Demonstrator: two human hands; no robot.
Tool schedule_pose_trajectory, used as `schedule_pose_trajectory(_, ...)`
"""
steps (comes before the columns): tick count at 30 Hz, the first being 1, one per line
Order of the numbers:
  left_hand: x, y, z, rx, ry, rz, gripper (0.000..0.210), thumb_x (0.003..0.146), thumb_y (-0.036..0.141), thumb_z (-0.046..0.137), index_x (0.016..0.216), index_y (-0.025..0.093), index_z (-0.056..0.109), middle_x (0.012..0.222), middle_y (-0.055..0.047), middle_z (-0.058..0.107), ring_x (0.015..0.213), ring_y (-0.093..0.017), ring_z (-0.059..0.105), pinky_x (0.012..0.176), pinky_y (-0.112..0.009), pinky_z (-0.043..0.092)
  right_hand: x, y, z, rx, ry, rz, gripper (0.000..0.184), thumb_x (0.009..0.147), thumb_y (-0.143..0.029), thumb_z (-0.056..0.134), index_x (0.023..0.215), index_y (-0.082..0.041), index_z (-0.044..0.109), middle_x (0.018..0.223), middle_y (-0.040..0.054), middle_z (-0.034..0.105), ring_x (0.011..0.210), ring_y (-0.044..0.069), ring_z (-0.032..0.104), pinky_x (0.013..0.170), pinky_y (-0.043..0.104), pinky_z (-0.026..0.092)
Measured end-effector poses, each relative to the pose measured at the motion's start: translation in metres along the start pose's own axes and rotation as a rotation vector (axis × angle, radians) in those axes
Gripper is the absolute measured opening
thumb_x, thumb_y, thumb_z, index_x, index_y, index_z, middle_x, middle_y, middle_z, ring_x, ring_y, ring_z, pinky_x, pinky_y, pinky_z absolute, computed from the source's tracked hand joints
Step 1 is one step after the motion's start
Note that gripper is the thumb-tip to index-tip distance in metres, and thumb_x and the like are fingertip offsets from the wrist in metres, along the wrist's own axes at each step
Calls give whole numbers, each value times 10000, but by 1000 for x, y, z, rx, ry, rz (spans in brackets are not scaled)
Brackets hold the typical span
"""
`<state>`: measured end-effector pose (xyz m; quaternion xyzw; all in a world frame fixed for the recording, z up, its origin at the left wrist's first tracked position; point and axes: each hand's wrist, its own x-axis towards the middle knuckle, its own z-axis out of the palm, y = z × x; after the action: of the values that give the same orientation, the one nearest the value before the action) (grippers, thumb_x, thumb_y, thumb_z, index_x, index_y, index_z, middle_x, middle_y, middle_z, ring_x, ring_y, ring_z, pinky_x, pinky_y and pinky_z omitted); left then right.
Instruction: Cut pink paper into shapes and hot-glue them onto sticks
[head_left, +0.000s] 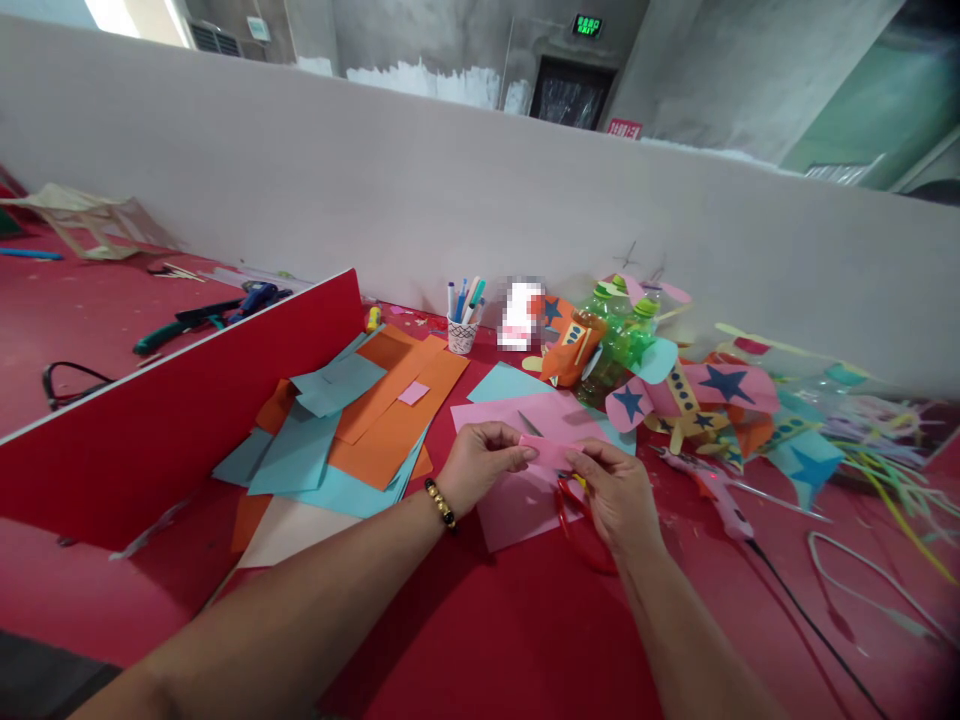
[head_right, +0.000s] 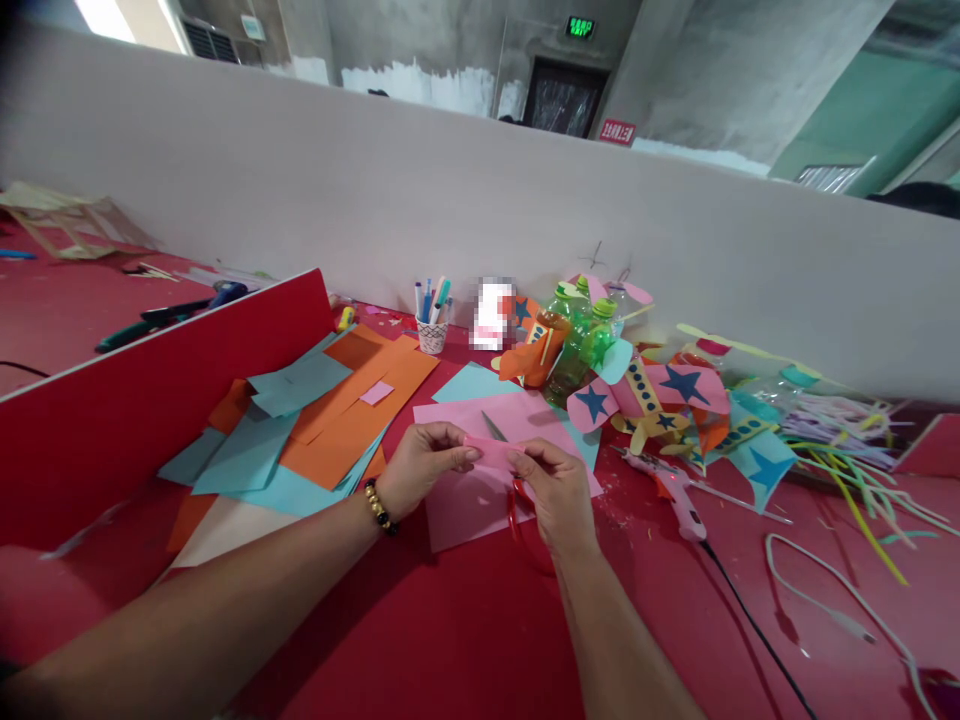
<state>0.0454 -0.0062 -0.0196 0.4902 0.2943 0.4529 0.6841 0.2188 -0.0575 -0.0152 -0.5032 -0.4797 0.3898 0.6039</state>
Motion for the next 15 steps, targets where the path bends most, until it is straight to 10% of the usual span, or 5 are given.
schedule_pose_trajectory(15, 1, 0, -1, -7, 39, -20, 304, 577, 332, 801, 707, 113, 634, 608, -3, 623, 557, -88, 568, 578, -213, 455, -1, -2, 2, 77, -24, 169, 181, 699, -302, 728, 825, -180, 685, 646, -12, 636, 554, 130, 607, 562, 246, 499)
